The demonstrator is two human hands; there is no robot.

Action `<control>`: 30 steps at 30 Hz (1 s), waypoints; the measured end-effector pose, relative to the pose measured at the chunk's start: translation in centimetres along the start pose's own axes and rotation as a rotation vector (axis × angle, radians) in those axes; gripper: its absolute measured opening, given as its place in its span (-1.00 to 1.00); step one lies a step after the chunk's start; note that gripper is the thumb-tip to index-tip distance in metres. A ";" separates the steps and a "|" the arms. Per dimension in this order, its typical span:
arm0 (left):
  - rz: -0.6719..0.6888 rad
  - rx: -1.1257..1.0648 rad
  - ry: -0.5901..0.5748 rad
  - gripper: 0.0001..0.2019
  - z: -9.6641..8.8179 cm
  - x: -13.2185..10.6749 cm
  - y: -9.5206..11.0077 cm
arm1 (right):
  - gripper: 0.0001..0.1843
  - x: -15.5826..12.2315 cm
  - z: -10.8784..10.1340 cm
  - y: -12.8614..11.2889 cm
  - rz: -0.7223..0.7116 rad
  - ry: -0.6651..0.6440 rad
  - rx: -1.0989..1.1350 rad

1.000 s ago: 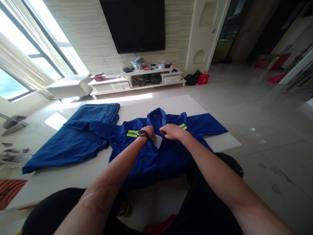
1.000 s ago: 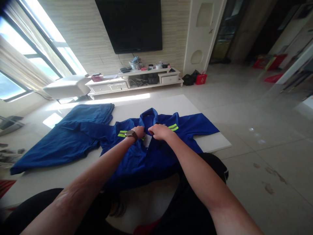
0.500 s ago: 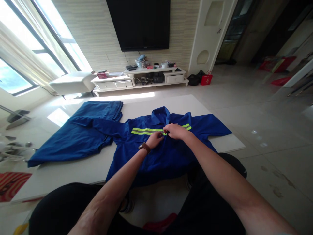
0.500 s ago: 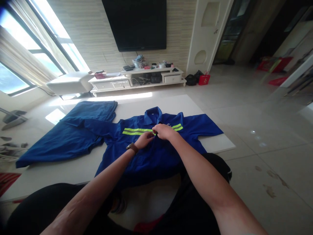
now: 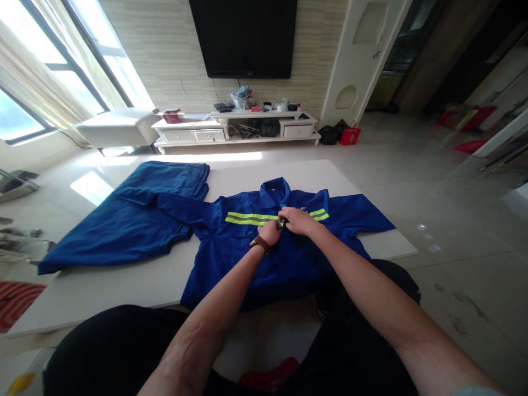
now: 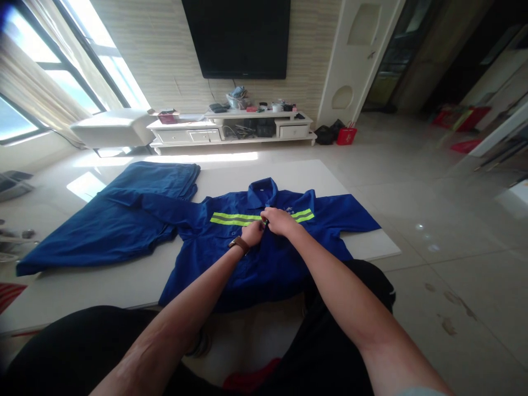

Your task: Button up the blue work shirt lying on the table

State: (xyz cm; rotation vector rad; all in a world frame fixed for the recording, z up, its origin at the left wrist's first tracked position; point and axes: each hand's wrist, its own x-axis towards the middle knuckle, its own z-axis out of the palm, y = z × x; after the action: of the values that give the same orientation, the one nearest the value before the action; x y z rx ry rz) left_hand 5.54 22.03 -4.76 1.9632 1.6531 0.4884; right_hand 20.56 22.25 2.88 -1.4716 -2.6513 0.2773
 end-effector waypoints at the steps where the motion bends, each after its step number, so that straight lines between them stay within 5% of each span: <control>1: 0.010 -0.020 0.014 -0.85 0.0 -0.3 -0.2 | -0.66 0.0 0.0 0.0 -0.002 0.025 0.012; 8: 0.239 -0.483 0.225 -0.92 1.2 -2.4 -2.8 | -0.50 0.1 -0.2 -0.8 0.219 0.147 -0.005; 11: 0.243 -0.545 0.264 -0.93 1.4 -2.4 -3.0 | -0.60 0.3 0.1 -0.8 0.296 0.138 0.014; 16: 0.240 -0.602 0.312 -0.93 1.3 -2.1 -3.0 | -0.97 0.2 1.5 -0.8 0.221 0.016 0.118; 30: 0.231 -0.600 0.340 -0.91 1.3 -2.1 -3.4 | -0.85 -0.3 1.4 -1.7 0.205 0.023 0.119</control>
State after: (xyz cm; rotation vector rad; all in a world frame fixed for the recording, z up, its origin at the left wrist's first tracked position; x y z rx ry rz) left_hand 3.16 20.14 -7.70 1.6702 1.2503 1.2994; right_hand 19.02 20.94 1.83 -1.6965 -2.4212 0.4238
